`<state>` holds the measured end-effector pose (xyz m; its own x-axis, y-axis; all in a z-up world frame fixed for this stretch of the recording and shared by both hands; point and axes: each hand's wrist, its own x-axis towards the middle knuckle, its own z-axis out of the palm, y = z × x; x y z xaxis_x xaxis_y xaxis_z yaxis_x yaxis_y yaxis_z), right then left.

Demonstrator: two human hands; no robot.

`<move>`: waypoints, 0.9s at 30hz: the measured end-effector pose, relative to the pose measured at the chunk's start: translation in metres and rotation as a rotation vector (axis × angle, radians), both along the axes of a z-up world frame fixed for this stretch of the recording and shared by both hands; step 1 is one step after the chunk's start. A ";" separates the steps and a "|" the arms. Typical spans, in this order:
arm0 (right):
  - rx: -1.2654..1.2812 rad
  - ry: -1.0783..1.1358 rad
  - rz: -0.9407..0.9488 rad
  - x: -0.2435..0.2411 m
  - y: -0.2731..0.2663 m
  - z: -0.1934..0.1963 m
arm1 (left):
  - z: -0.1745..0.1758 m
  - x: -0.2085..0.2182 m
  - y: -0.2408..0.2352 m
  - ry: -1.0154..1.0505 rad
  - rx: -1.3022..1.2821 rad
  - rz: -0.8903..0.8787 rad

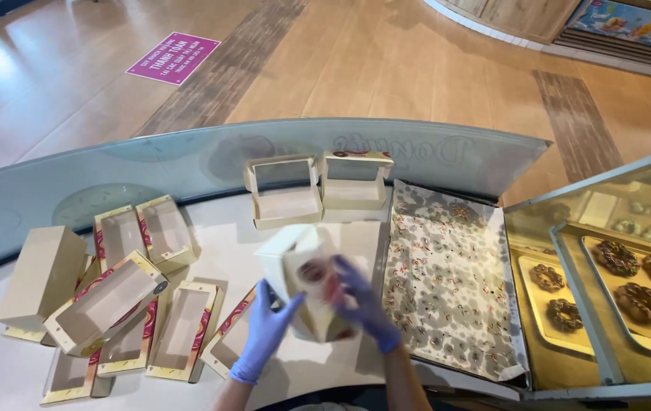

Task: Assemble cardboard donut boxes at a bakery counter.

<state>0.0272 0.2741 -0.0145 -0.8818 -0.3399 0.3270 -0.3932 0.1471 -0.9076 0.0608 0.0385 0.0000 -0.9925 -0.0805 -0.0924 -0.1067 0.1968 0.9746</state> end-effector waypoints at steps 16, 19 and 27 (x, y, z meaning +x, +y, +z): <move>-0.155 -0.717 -0.278 0.104 0.015 -0.267 | -0.020 0.009 0.008 0.056 0.169 0.332; -0.129 -0.648 -0.296 0.107 0.014 -0.268 | 0.010 -0.004 -0.035 0.388 -0.257 0.236; -0.073 -0.452 -0.350 0.061 0.013 -0.209 | -0.024 -0.010 -0.051 0.364 -0.069 -0.151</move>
